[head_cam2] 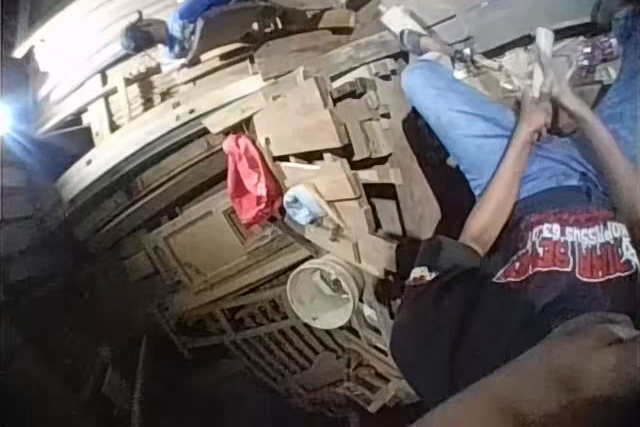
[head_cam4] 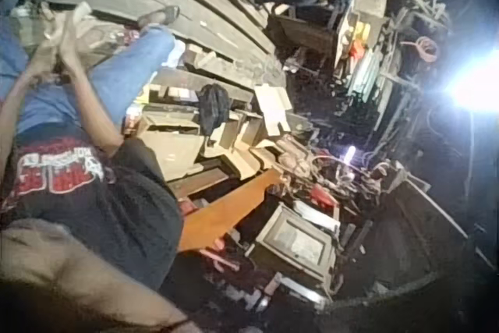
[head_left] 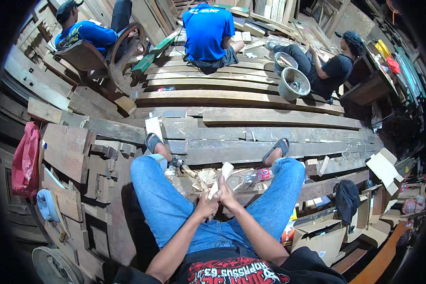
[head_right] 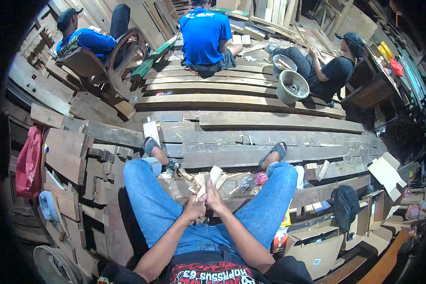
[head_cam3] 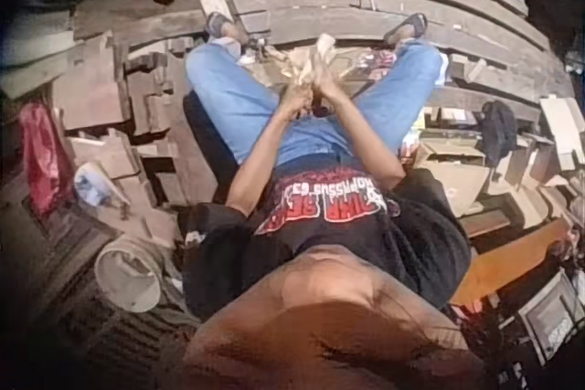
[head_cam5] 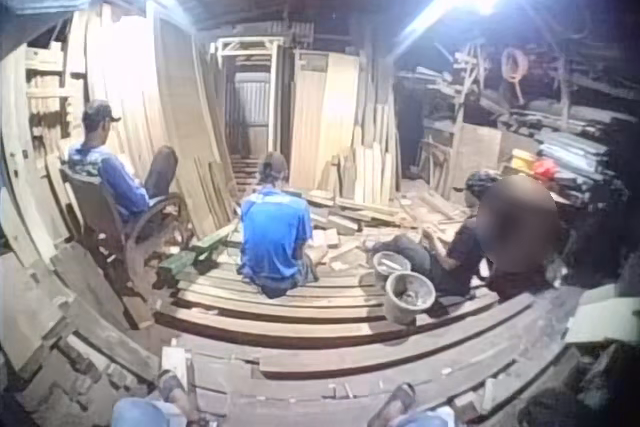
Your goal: The person sands a piece of wood by rubbing it with sandpaper by hand, rotating the wood to sand its different sides.
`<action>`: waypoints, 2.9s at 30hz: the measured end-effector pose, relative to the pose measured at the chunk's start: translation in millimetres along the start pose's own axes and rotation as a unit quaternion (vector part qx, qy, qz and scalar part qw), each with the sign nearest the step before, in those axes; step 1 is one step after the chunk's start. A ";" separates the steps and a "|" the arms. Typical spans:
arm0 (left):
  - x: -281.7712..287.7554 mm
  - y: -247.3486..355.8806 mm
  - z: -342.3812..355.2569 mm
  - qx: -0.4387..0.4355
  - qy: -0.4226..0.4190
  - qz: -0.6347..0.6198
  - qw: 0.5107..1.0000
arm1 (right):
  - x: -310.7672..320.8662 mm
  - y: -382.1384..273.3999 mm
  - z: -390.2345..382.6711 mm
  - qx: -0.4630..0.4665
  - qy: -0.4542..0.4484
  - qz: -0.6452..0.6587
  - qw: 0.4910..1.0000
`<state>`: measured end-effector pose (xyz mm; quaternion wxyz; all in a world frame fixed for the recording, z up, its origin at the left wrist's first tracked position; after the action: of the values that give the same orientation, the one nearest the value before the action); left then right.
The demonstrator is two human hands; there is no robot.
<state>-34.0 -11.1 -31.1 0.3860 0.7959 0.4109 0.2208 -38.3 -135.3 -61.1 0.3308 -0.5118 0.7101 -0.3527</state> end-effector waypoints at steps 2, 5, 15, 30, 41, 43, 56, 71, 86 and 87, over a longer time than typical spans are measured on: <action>-1.7 0.8 -2.7 -0.028 -0.004 0.026 0.999 | 15.3 -16.6 17.9 0.003 -0.008 0.014 1.000; -8.2 10.6 0.9 0.019 -0.001 -0.015 1.000 | 30.7 5.9 42.8 0.058 0.023 0.066 0.996; 6.6 7.9 -2.3 0.051 -0.049 -0.074 0.995 | 16.0 -25.6 5.8 0.055 0.042 -0.003 0.998; 0.4 3.5 -4.5 0.085 -0.107 -0.145 0.980 | 19.1 -11.9 26.1 0.174 0.116 0.022 0.978; 8.0 15.3 -10.5 0.064 -0.066 -0.105 0.990 | 17.8 -9.4 31.8 0.083 0.101 0.013 0.991; 10.9 19.1 -7.8 0.102 -0.038 -0.099 0.989 | 2.9 -10.5 6.2 0.053 0.037 0.024 0.998; 5.5 24.3 0.1 0.044 0.001 0.038 0.998 | -0.6 -24.8 -1.6 0.059 0.019 0.001 0.998; -3.9 24.5 -1.0 0.013 -0.019 -0.029 0.999 | 16.1 22.5 18.8 0.125 0.073 -0.001 0.989; -6.2 29.6 -6.1 0.035 0.023 0.049 0.998 | 26.8 -11.9 37.8 0.086 0.090 0.052 0.991; -4.8 24.2 -7.9 0.035 0.025 0.048 0.998 | 26.0 -19.5 34.8 0.093 0.089 0.047 0.991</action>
<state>-30.2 -20.5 -7.3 0.3359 0.8220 0.3895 0.2446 -6.5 -170.4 -66.1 0.3285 -0.4114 0.7241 -0.4456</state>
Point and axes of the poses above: each hand's wrist, its own z-axis towards the middle knuckle, its own x-axis out of the back of the hand, y = z × x, the point moved 1 cm from there along z, towards the middle knuckle, and after that the axes turned 15 degrees about z, right-handed, at the moved point
